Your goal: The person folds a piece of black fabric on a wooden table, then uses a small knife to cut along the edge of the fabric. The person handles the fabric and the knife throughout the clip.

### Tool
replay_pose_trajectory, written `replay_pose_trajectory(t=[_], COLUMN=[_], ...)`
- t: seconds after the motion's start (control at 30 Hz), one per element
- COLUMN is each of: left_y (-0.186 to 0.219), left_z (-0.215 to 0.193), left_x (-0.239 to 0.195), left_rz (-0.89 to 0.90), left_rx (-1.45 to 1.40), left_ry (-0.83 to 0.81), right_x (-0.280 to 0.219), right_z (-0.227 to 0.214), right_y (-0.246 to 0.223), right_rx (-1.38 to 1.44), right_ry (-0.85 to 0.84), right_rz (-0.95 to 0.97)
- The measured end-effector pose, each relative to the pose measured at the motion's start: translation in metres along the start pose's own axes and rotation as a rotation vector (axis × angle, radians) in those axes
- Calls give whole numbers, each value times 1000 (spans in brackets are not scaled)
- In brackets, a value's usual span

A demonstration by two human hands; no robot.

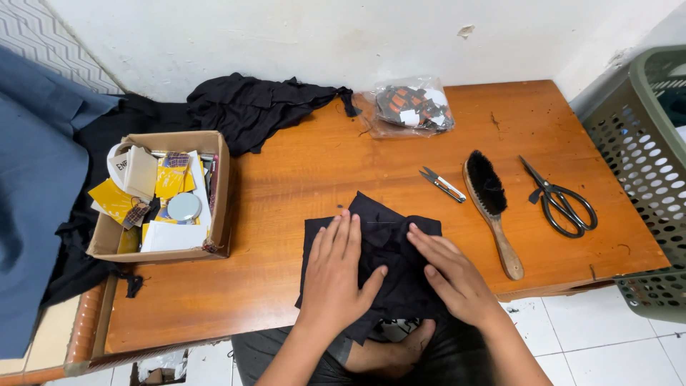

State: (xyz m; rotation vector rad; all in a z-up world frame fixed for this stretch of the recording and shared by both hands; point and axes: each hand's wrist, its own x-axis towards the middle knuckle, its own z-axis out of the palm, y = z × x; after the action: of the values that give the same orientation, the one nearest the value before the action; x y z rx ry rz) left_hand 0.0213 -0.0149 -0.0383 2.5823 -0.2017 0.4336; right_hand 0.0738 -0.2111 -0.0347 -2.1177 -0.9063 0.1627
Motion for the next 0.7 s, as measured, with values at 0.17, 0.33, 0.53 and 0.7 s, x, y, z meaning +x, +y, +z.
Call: replay_pose_trajectory(t=[0.17, 0.33, 0.53, 0.7], left_y=[10, 0, -15, -27], left_z=[11, 34, 37, 33], left_x=[29, 46, 46, 50], left_rz=[145, 327, 486, 438], left_rx=[-163, 157, -78, -264], left_ry=[-7, -2, -350, -458], right_x=[16, -11, -61, -83], right_z=[11, 15, 49, 58], right_y=[30, 3, 30, 35], right_rx=[-93, -254, -679, -698], right_ry=[156, 197, 167, 322], right_rz=[-118, -173, -273, -310])
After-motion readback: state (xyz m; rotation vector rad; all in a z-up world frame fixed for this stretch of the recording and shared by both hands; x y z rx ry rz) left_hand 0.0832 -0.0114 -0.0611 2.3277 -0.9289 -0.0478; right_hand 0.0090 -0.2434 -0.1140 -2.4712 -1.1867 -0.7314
